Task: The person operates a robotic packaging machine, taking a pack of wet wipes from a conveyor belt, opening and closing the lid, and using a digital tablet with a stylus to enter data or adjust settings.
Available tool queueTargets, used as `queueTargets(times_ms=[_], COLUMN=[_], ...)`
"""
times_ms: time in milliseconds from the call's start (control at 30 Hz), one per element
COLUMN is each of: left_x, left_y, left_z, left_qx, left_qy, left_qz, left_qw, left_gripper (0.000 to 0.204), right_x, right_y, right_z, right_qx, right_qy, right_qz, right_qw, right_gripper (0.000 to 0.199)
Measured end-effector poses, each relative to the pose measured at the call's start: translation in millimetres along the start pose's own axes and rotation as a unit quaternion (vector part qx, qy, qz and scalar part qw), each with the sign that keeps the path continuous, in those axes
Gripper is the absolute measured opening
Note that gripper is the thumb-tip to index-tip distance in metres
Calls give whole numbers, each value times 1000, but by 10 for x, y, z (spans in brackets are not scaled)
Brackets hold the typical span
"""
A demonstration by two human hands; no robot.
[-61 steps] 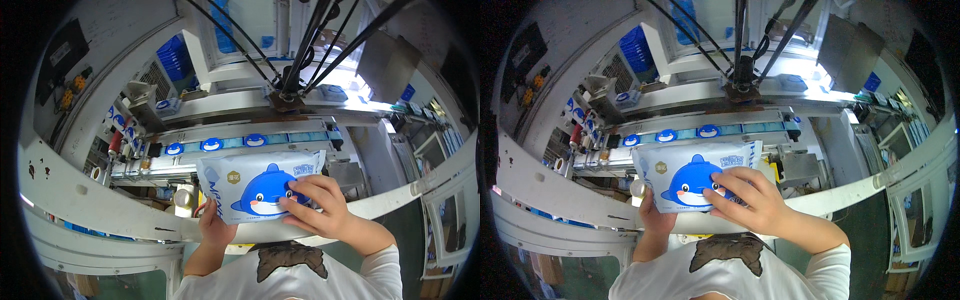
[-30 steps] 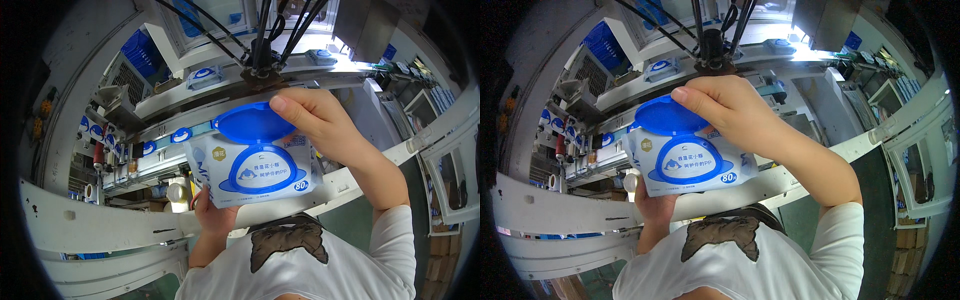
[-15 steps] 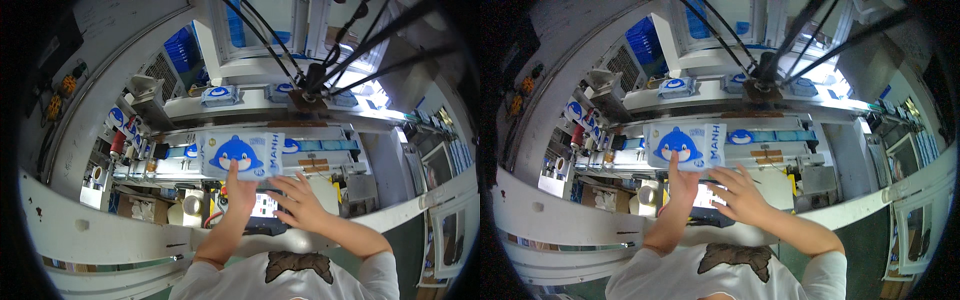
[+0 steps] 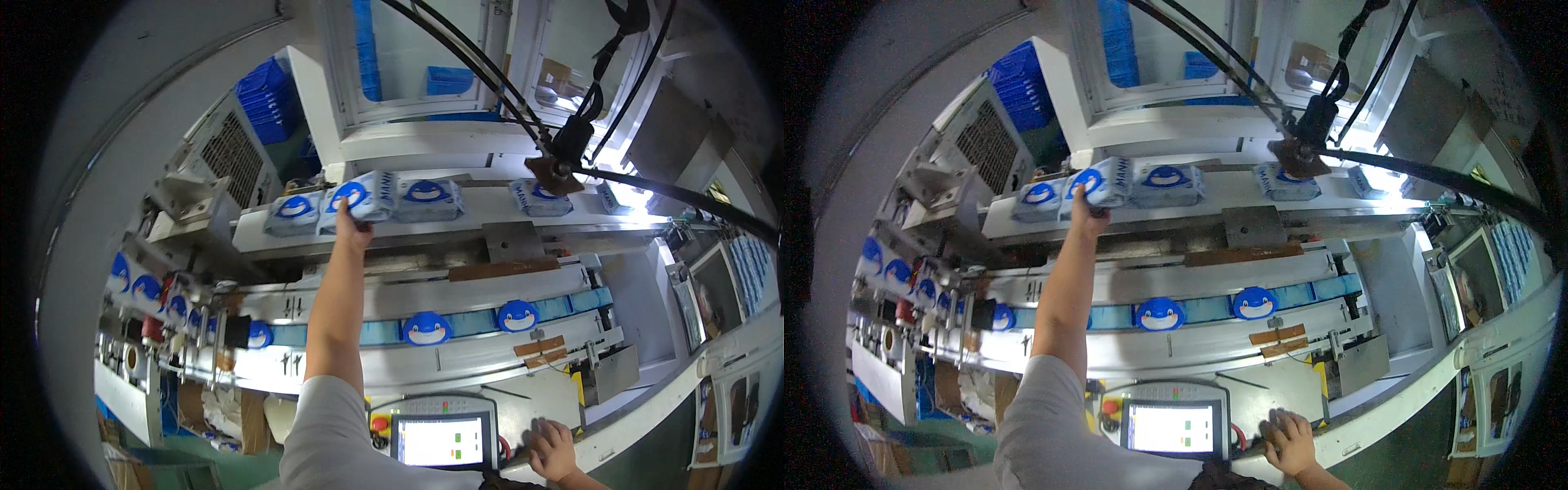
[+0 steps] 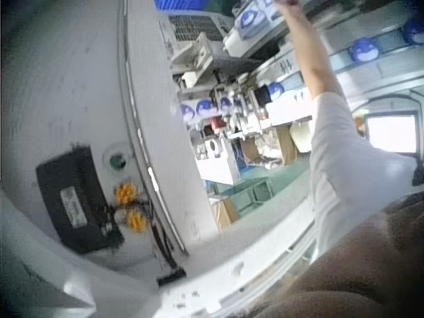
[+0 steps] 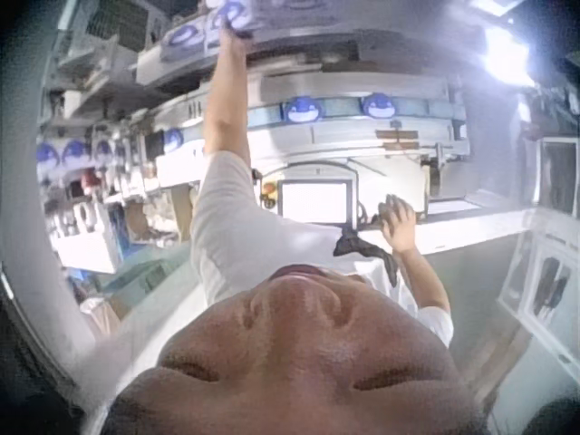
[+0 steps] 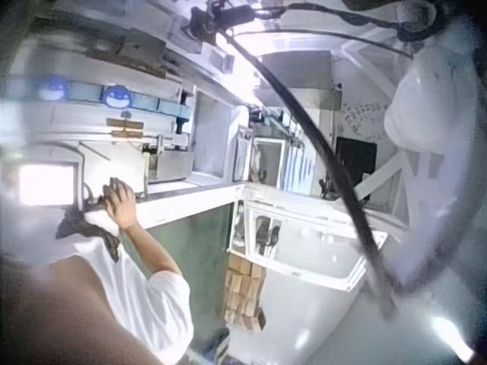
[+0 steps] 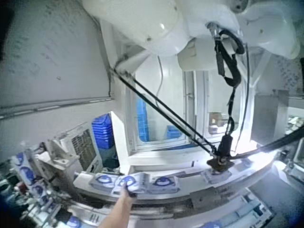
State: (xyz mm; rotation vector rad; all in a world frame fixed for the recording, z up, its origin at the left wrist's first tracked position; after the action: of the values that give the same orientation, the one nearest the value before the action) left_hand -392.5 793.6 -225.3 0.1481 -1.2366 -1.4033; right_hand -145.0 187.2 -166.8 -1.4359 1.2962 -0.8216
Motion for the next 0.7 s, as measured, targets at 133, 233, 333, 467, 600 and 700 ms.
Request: queueTargets(times_ms=[133, 233, 333, 467, 600, 700], left_x=[-506, 85, 829, 480, -496, -859], left_y=[-805, -607, -156, 690, 1039, 984], left_z=[730, 592, 734, 162, -853, -1454], left_qx=[11, -144, -326, -480, -513, -282], left_qy=[147, 246, 478, 616, 312, 43], left_qz=[84, 455, 623, 164, 18, -6], left_qw=[986, 844, 527, 603, 800, 958], left_gripper=[59, 73, 68, 31, 26, 28], right_x=[-232, -110, -85, -117, -54, -68], right_y=[-226, -134, -48, -70, -14, -38], right_z=[-90, -122, -73, -70, -1, 23], right_qx=[-19, -1, -16, -16, -8, -34], right_qy=[-9, 12, 9, 18, 34, 43], right_qz=[9, 9, -7, -6, -14, -5], right_qw=[1000, 1000, 1000, 1000, 999, 998], right_gripper=[40, 41, 42, 44, 46, 48])
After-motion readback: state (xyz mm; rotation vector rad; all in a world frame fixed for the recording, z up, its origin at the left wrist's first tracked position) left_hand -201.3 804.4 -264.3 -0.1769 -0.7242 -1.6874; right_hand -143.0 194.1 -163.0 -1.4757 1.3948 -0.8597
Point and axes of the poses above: each hand's wrist, its own x-axis away from the middle knuckle, its own y-axis out of the palm, z = x × y, the point moved 8 cm from there along -x, towards the middle knuckle, and after that the axes turned 10 degrees about -y, right-handed, at the moved point
